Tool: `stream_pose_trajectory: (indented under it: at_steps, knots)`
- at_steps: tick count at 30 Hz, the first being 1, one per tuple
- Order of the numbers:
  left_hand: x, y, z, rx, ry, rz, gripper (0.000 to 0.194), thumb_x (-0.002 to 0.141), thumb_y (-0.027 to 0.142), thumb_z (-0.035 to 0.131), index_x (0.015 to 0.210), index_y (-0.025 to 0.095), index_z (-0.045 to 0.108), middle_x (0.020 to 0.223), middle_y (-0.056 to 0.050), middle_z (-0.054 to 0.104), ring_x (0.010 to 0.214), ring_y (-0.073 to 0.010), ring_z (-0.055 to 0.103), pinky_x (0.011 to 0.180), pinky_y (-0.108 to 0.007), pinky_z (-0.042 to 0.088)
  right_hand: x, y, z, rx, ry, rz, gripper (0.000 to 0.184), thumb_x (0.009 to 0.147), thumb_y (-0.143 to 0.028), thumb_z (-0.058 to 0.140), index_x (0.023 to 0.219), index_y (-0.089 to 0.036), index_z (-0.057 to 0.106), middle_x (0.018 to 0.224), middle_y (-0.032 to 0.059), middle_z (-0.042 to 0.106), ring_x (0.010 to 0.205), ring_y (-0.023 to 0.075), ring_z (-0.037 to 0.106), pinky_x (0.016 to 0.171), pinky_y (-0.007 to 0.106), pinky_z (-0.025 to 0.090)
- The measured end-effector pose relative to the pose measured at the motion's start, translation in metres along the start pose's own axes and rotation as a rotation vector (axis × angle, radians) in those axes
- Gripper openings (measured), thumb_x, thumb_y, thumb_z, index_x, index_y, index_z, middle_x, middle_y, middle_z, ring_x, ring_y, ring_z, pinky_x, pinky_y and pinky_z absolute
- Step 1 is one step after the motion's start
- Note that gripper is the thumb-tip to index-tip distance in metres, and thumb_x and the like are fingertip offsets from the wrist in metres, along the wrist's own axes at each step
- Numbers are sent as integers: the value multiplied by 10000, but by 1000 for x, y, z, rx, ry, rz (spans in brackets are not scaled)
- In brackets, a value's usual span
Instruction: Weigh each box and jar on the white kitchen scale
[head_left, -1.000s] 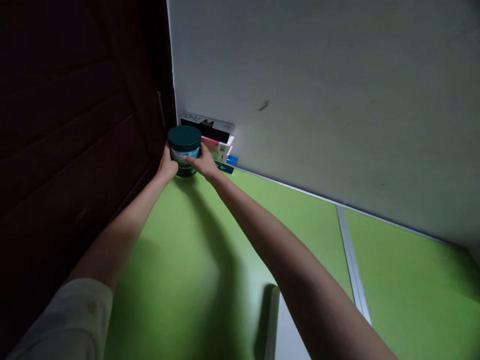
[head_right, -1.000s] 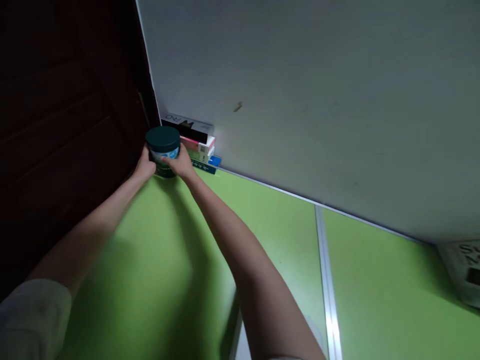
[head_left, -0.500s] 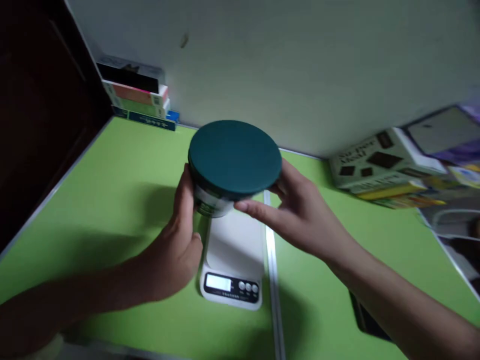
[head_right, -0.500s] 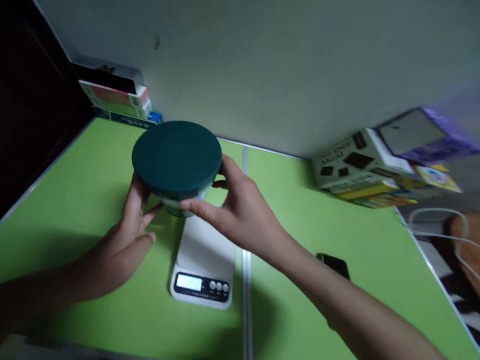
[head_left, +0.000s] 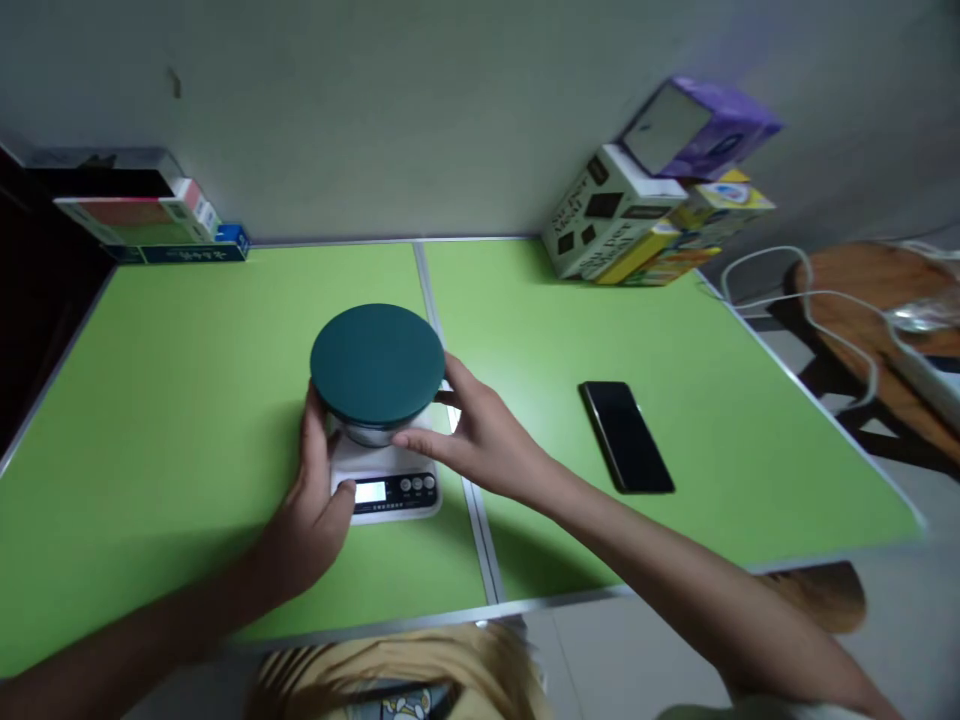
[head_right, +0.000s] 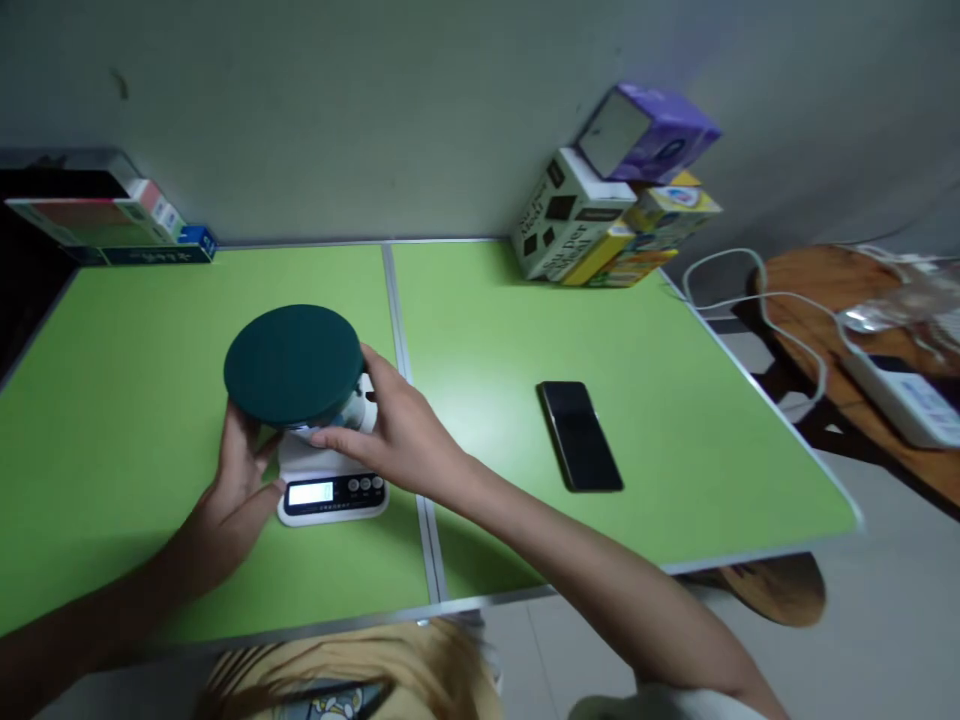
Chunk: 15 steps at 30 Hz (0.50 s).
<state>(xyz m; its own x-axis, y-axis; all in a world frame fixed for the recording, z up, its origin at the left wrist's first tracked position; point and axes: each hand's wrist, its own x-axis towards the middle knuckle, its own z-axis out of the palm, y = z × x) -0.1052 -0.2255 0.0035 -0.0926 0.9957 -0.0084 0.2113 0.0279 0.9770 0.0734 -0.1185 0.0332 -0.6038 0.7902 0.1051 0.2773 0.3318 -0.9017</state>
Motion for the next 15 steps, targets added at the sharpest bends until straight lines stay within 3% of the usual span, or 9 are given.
stream_pose_trajectory:
  at_steps: [5,10,15]
  knots:
    - [8,5,-26,121,85,12,1030,765,35,494,1464,418,-159,1605,34,-132,1468,-279,-76,1156,-589,84,-10,13,-21,-36,-25,133,966,718,-546,731,1492,-315,200,1560,114,265,1402,348,303,1060,601,383]
    - [12,0,-50,179,106,-5,1053,736,10,490,1465,423,-148,1609,-3,-104,1471,-277,-55,1149,-599,115,-15,27,-32,5,15,101,945,724,-529,736,1483,-348,203,1545,114,296,1411,328,295,1090,594,336]
    - [14,-3,-54,164,29,-11,1065,726,14,521,1471,424,-120,1611,4,-87,1466,-292,-62,1143,-607,110,-14,33,-25,31,-79,69,1038,711,-517,751,1500,-356,97,1560,130,255,1428,330,257,1104,623,277]
